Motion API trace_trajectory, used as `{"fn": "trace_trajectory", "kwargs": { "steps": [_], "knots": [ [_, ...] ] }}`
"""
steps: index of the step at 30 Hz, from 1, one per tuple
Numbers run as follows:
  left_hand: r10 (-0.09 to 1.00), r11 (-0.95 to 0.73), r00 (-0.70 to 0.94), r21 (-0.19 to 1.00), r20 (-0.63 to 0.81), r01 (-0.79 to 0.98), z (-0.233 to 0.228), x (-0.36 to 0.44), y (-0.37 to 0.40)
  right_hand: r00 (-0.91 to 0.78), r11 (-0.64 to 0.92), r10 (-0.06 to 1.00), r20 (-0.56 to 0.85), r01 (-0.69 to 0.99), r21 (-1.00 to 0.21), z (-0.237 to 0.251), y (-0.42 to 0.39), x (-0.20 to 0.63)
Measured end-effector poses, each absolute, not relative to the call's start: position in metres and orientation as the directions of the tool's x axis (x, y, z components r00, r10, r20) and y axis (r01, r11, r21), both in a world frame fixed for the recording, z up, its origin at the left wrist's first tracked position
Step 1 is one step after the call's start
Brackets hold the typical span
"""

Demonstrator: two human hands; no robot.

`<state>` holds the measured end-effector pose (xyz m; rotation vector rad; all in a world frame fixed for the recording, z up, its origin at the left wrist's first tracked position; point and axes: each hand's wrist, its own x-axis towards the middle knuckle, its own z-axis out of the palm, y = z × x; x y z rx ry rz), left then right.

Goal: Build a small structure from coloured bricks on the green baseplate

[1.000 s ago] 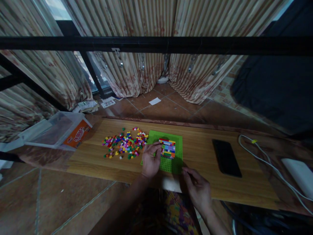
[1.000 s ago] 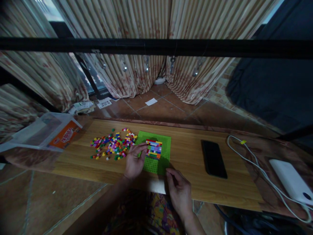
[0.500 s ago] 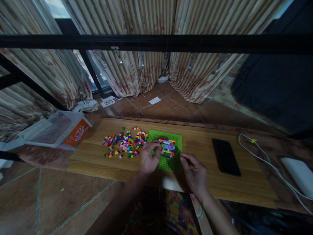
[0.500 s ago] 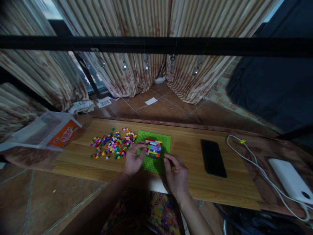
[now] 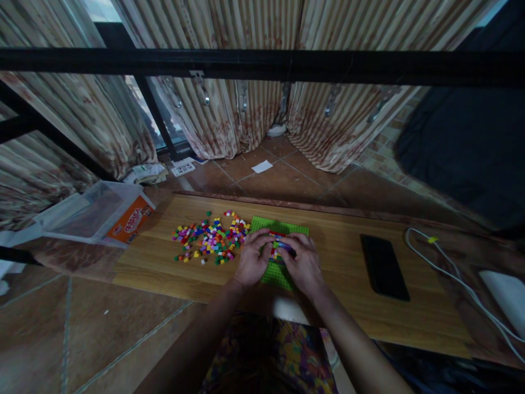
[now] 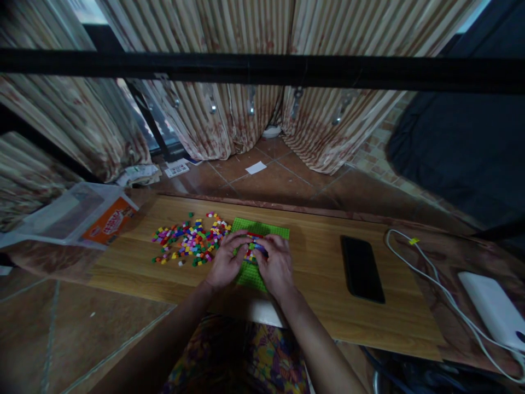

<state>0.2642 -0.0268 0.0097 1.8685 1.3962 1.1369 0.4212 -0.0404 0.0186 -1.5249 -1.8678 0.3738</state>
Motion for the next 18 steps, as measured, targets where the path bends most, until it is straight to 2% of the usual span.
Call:
{"fn": "trace_trajectory", "kwargs": {
  "steps": [18],
  "knots": [
    [0.956,-0.278,0.032,0.870,0.291,0.407,0.0010,0.2696,-0.0276,-0.072,0.326,0.920,0.385,0.686,-0.650,0.0082,-0.0373,0.4216]
  ]
}}
